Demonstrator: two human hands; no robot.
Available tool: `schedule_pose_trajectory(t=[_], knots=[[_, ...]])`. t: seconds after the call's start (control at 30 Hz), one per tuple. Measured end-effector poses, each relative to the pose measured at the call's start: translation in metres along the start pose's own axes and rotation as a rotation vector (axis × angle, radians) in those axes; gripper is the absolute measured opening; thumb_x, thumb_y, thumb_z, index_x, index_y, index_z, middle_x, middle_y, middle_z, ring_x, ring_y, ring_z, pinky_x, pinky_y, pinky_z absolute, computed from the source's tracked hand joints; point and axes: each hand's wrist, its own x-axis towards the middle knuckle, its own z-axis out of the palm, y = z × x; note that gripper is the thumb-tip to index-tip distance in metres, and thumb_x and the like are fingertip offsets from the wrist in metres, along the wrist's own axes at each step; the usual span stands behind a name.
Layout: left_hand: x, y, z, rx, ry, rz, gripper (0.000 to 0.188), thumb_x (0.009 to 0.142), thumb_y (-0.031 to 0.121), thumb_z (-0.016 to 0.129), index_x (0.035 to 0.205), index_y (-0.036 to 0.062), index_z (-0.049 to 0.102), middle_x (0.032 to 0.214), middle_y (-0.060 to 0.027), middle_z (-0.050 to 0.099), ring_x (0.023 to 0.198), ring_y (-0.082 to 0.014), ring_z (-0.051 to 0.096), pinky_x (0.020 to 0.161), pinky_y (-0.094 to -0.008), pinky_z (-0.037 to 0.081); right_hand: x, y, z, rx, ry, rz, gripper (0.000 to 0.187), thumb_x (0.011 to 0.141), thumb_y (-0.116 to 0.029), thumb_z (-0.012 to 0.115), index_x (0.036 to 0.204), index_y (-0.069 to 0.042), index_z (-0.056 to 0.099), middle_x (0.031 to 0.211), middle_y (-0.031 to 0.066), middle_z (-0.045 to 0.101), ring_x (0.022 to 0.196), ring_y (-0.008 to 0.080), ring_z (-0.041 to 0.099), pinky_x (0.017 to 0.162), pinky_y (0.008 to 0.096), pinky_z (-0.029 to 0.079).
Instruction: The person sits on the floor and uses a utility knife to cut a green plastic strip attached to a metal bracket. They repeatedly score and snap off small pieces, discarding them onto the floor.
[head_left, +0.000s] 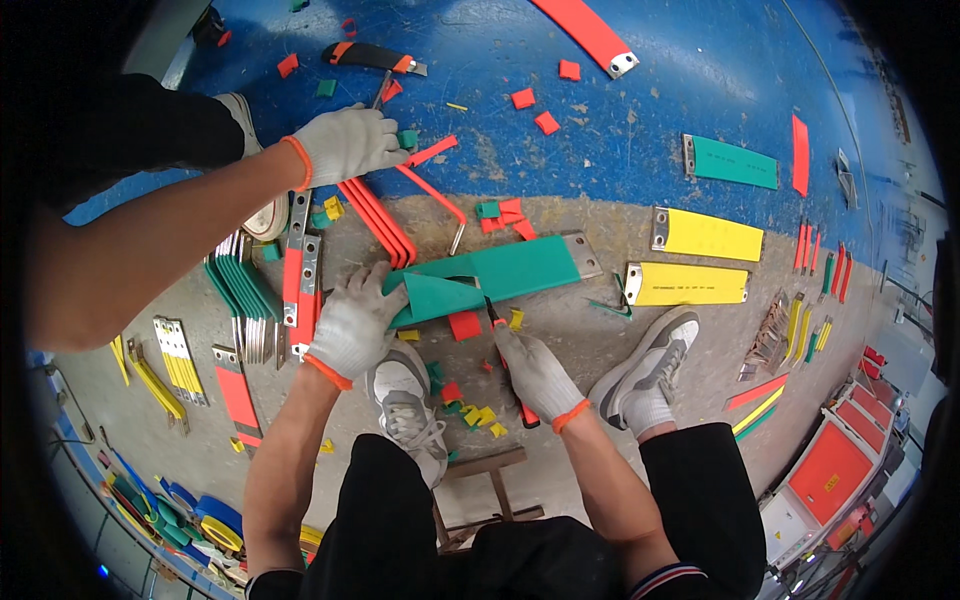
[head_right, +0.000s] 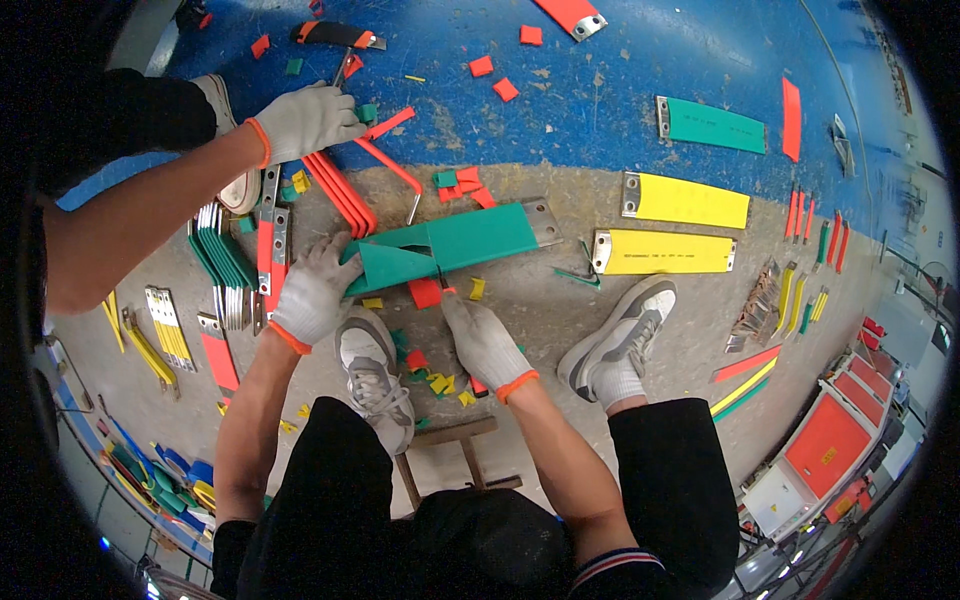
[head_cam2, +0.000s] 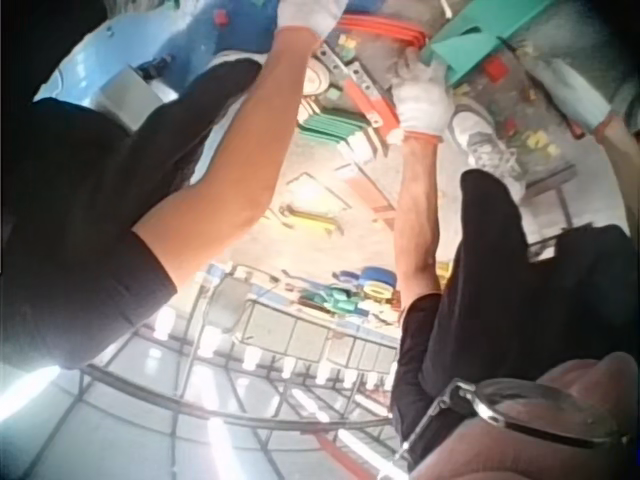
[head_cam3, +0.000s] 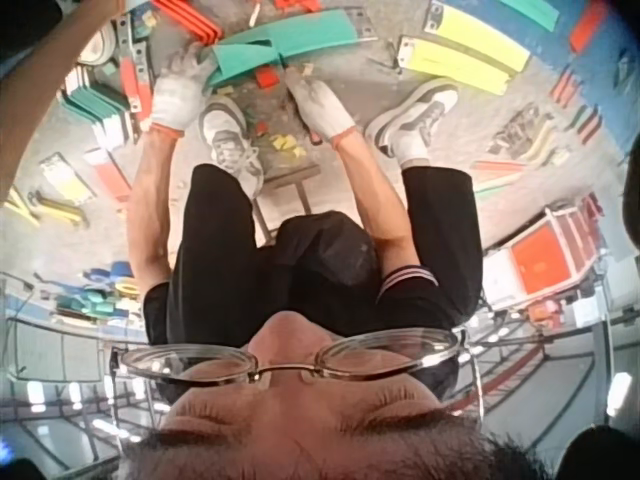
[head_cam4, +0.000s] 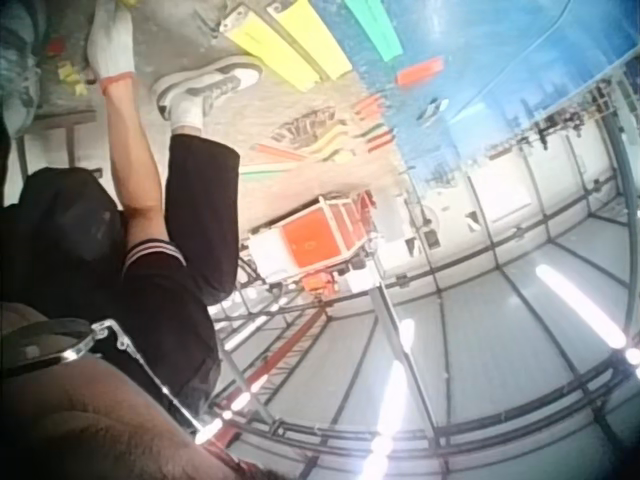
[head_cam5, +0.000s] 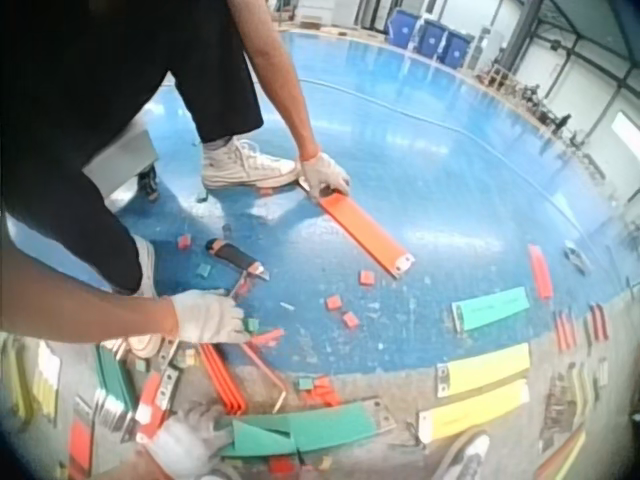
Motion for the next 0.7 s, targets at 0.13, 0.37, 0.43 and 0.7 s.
schedule_pose_trajectory(t=[0.13, 0.37, 0.43, 0.7], knots=[[0.001, 0.002, -0.007, -0.042, -0.003, -0.001, 0.057, 0.08, 0.014, 0.077, 0.135, 0.0103, 0.063, 0.147, -0.0256, 0.055, 0.13, -0.0447, 0.057, 0.106, -0.0533, 0.051, -0.003, -0.012, 0.001, 0.09, -0.037, 0.126, 0.062, 0.111, -0.052, 0.043, 0.087, 0.003, 0.056, 0.066, 0.0136, 0.056, 0.061, 0.0242, 0.063, 0.061, 0.0441, 0.05], [-0.004, -0.002, -0.02, -0.205, 0.001, 0.054, 0.048, 0.081, 0.006, 0.072, 0.129, 0.0061, 0.064, 0.128, -0.0229, 0.067, 0.095, -0.043, 0.069, 0.078, -0.0493, 0.059, -0.004, -0.034, 0.0, -0.166, 0.078, -0.098, 0.055, 0.112, -0.043, 0.043, 0.089, 0.004, 0.06, 0.071, 0.0244, 0.061, 0.074, 0.0417, 0.066, 0.07, 0.0509, 0.052], [0.0, 0.0, -0.03, -0.242, -0.013, 0.042, 0.046, 0.081, 0.006, 0.071, 0.127, 0.0056, 0.065, 0.117, -0.0233, 0.07, 0.091, -0.0432, 0.07, 0.076, -0.0498, 0.058, 0.011, -0.01, -0.002, -0.308, 0.14, -0.349, 0.051, 0.113, -0.039, 0.042, 0.093, 0.004, 0.061, 0.076, 0.0276, 0.063, 0.076, 0.0465, 0.064, 0.07, 0.0517, 0.051], [0.023, -0.03, -0.048, -0.383, -0.053, 0.006, 0.046, 0.084, 0.011, 0.069, 0.129, 0.0057, 0.069, 0.092, -0.0269, 0.071, 0.089, -0.0465, 0.07, 0.079, -0.0533, 0.055, 0.029, -0.057, 0.005, -0.094, 0.124, -0.11, 0.053, 0.113, -0.04, 0.041, 0.108, 0.007, 0.064, 0.09, 0.0352, 0.064, 0.09, 0.0548, 0.061, 0.077, 0.0545, 0.048]])
